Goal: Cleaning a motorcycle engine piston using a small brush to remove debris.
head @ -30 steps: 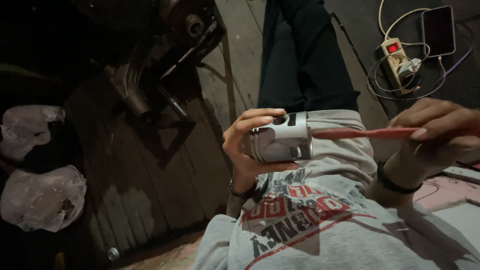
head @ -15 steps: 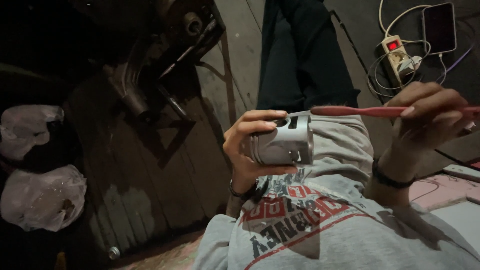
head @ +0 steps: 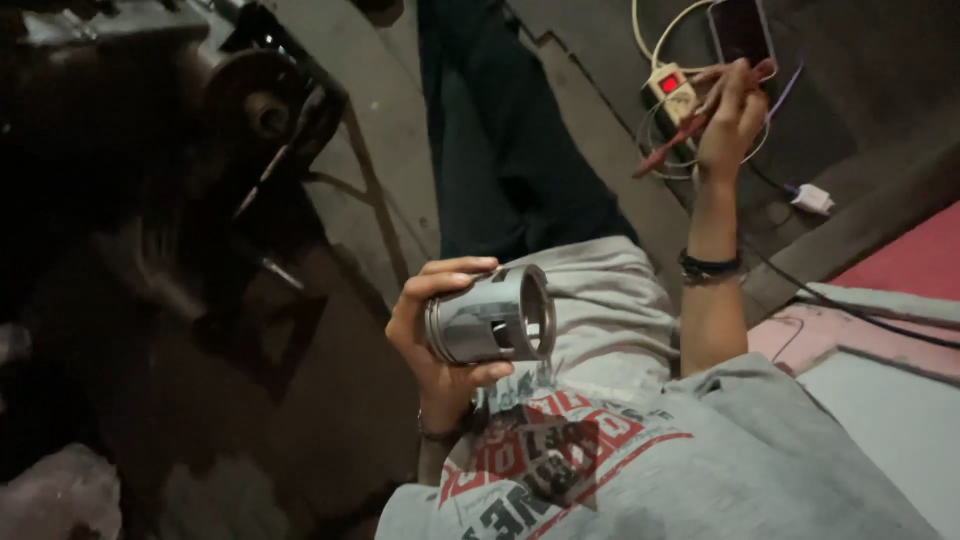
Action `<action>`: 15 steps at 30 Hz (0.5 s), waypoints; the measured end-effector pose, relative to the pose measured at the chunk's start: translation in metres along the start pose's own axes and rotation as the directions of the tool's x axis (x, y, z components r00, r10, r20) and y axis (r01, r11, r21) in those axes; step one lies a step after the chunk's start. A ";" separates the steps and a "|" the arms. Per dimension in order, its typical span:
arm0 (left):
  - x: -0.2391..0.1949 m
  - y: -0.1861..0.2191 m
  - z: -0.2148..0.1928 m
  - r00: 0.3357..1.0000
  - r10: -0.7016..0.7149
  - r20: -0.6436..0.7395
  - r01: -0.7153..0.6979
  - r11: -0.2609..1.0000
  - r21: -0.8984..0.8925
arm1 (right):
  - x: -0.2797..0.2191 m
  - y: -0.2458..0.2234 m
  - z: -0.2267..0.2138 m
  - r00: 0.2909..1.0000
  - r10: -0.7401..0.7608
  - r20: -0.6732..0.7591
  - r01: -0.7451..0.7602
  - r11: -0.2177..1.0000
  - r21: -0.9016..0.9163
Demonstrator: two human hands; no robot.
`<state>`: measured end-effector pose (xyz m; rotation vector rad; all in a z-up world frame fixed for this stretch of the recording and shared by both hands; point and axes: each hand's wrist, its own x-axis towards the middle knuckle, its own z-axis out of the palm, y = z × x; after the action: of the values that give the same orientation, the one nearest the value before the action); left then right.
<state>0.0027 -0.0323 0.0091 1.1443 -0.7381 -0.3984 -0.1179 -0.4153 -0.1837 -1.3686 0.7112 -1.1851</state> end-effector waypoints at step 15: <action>0.101 -0.088 0.016 0.937 -0.343 -0.069 0.321 0.922 -0.215 | 0.159 0.243 -0.117 0.997 0.081 0.021 0.004 0.206 -0.979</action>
<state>0.0690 -0.1405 -0.0362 1.0904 -0.3978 -0.6780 -0.1239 -0.6471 -0.3947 -2.4186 1.6226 -0.4955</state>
